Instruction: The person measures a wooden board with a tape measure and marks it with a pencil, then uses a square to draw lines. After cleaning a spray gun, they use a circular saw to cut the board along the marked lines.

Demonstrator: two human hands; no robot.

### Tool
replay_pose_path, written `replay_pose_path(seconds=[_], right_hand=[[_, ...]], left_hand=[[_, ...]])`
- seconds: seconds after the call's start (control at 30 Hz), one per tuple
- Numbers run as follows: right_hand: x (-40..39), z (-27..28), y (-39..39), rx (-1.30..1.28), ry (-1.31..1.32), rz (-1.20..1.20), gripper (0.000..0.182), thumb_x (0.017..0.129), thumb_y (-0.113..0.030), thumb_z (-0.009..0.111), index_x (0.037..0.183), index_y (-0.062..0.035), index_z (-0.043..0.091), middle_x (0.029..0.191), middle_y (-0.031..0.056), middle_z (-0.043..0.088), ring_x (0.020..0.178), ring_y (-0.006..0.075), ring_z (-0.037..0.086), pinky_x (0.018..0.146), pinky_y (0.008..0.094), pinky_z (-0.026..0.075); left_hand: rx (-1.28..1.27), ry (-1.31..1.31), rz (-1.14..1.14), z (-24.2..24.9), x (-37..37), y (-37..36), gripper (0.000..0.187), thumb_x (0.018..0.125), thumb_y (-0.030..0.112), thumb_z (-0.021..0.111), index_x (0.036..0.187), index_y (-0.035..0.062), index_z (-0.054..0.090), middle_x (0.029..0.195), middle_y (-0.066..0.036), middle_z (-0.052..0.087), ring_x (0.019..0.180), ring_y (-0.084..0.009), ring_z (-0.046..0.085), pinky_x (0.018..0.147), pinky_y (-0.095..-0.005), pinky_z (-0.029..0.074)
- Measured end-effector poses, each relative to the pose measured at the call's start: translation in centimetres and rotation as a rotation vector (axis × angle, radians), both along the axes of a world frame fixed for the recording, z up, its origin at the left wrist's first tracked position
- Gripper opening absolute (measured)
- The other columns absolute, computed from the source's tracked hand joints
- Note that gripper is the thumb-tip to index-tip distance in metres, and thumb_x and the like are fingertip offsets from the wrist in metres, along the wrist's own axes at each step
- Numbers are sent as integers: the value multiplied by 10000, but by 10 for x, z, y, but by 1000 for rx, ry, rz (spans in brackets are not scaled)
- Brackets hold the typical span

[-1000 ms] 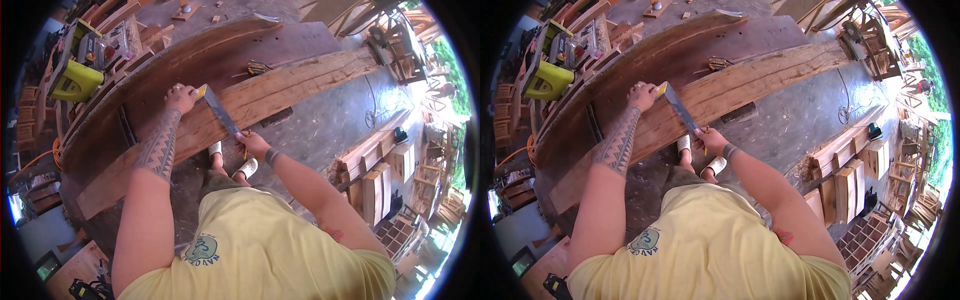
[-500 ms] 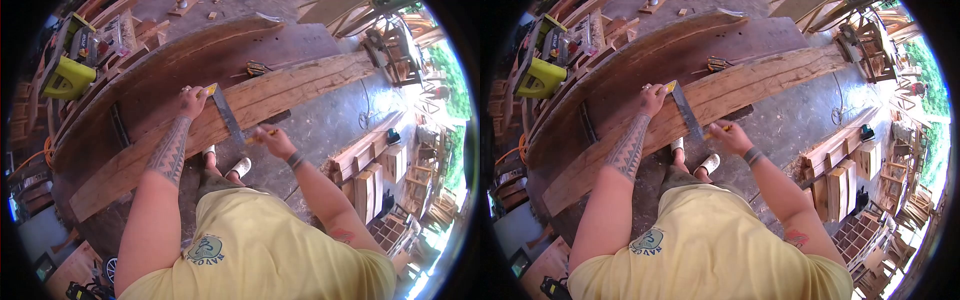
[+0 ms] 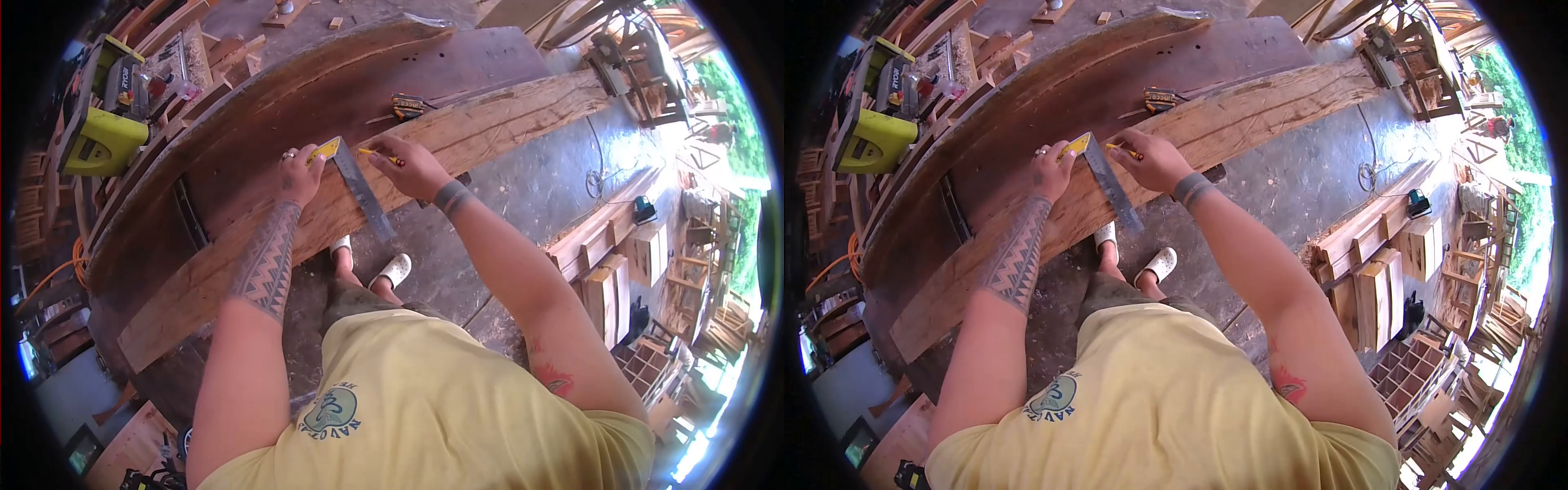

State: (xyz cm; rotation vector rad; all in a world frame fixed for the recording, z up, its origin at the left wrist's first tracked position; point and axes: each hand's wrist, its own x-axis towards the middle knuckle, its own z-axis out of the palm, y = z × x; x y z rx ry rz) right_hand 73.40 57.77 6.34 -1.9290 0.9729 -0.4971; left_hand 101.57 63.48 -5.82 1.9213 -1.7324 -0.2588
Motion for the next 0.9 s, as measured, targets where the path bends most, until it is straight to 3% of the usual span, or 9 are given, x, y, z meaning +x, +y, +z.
replay_pose_path(seconds=[0.13, 0.23, 0.33, 0.43, 0.9], right_hand=[[3, -3, -10, 23, 74, 13, 373, 1052, -343, 651, 1284, -54, 691, 1169, 185, 751, 1076, 355, 717, 939, 427, 554], [5, -4, -11, 6, 62, 7, 383, 1048, -386, 645, 1253, -66, 697, 1133, 213, 751, 1063, 404, 710, 913, 475, 553], [8, -5, -15, 45, 88, 0, 393, 1056, -372, 640, 1271, -48, 695, 1166, 187, 754, 1075, 367, 717, 944, 443, 553], [16, -14, -16, -21, 144, 9, 392, 1039, -390, 645, 1236, -57, 707, 1134, 219, 756, 1072, 419, 705, 907, 497, 555], [14, -8, -4, -84, 194, 94, 402, 1040, -375, 633, 1284, -62, 694, 1130, 212, 762, 1046, 421, 719, 905, 501, 567]], left_hand=[[-27, 20, -19, -10, 4, -4, 355, 978, 380, 653, 1228, 142, 734, 1064, -204, 708, 1049, -398, 673, 942, -505, 546], [-40, -1, -19, -14, 6, -3, 366, 980, 393, 647, 1247, 156, 728, 1075, -213, 698, 1056, -405, 670, 948, -503, 545], [12, 7, -10, -15, 6, -4, 364, 973, 386, 655, 1260, 172, 724, 1095, -201, 687, 1070, -395, 657, 962, -500, 536], [25, -16, -9, -11, 6, -3, 358, 968, 388, 657, 1255, 186, 727, 1117, -186, 675, 1097, -382, 641, 979, -495, 525], [47, -24, 7, -12, 7, -6, 375, 962, 414, 657, 1259, 199, 735, 1168, -163, 681, 1116, -367, 639, 1007, -495, 513]])
